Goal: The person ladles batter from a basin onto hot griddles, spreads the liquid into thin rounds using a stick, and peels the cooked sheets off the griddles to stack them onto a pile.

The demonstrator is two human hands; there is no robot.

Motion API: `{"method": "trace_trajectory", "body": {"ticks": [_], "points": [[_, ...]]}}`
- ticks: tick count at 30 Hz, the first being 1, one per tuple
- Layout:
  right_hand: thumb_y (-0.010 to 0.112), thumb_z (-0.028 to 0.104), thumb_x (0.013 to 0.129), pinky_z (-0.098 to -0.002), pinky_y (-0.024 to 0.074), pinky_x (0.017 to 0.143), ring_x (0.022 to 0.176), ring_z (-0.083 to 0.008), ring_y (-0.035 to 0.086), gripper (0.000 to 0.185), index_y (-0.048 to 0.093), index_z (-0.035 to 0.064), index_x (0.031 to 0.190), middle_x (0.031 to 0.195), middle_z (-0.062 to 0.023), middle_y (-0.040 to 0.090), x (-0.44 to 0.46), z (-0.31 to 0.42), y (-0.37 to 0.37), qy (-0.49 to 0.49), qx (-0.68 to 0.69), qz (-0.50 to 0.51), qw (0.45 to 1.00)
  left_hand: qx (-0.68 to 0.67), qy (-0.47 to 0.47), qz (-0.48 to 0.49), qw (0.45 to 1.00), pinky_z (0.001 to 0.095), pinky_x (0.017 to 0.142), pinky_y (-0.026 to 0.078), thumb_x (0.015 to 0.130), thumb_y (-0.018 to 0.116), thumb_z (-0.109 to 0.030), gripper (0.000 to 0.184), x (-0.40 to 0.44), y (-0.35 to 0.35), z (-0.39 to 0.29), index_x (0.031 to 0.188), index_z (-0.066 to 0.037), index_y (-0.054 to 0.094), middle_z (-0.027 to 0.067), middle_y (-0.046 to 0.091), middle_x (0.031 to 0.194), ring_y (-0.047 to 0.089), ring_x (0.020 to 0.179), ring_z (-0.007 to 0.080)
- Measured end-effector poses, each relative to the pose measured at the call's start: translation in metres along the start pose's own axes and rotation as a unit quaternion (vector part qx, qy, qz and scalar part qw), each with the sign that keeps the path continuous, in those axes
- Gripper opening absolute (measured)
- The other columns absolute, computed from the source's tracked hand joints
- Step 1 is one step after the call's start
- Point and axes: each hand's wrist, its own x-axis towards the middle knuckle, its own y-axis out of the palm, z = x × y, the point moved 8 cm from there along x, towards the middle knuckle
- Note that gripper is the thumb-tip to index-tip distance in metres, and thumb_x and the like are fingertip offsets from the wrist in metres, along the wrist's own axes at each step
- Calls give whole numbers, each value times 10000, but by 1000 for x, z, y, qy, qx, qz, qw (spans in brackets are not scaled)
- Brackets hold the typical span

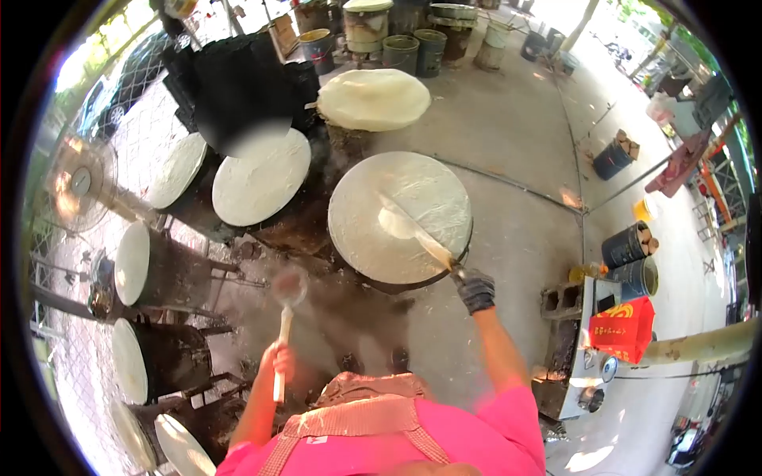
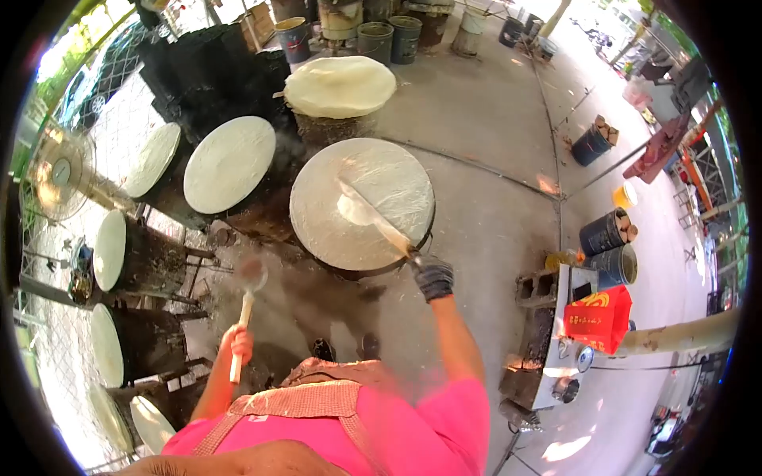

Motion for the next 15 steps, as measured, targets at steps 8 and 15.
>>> {"method": "trace_trajectory", "body": {"ticks": [8, 15], "points": [[415, 448, 805, -435, 438, 596, 647, -334, 558, 371, 602, 130, 835, 700, -168, 579, -55, -9, 6, 154, 11, 2, 988, 186, 22, -101, 977, 201, 280, 229, 842, 408, -138, 267, 122, 90, -5, 597, -112, 307, -43, 267, 483, 266, 336, 52], [457, 444, 801, -420, 408, 405, 485, -278, 544, 357, 539, 136, 641, 533, -95, 528, -118, 13, 90, 158, -109, -124, 974, 452, 191, -172, 854, 201, 320, 239, 821, 421, -164, 77, 182, 110, 33, 849, -111, 374, -8, 294, 565, 275, 397, 67]]}}
